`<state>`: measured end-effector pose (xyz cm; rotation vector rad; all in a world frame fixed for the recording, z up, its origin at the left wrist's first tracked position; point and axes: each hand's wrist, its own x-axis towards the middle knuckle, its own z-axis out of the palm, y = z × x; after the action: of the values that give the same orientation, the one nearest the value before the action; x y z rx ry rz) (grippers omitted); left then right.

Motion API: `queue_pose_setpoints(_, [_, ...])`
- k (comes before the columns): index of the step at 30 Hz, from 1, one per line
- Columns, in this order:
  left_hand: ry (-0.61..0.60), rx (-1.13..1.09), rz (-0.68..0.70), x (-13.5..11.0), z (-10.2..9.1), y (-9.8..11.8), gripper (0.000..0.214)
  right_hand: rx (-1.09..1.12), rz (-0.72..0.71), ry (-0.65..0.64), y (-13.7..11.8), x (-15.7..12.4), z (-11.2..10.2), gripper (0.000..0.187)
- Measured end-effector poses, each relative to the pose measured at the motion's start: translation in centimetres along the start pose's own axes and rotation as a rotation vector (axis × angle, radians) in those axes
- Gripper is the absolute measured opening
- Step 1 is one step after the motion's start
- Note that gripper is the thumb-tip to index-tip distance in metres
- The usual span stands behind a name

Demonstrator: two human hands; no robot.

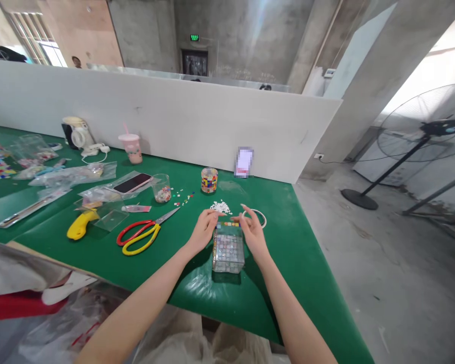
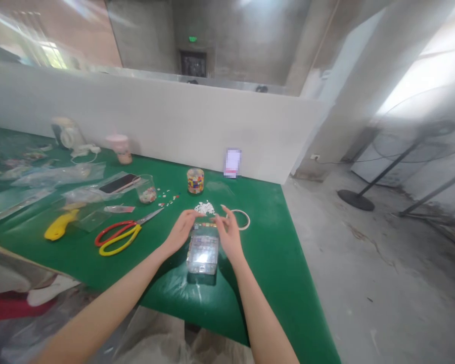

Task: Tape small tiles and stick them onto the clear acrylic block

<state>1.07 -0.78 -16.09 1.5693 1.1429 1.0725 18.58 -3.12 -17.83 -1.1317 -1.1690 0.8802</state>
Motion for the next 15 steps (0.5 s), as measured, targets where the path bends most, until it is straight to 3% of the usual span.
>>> queue_pose_setpoints(4, [0.17, 0.169, 0.041, 2.1, -0.8, -0.8, 0.03, -0.057, 0.017, 0.156, 0.2, 0.9, -2.3, 0.031])
queue_pose_setpoints(11, [0.008, 0.444, 0.104, 7.3, -2.0, -0.5, 0.033, -0.252, 0.03, 0.18, 1.6, 0.8, -3.6, 0.035])
queue_pose_setpoints(15, [0.051, 0.672, 0.104, 8.4, -5.6, -0.5, 0.036, -0.453, -0.032, 0.136, 2.0, 0.9, -3.9, 0.038])
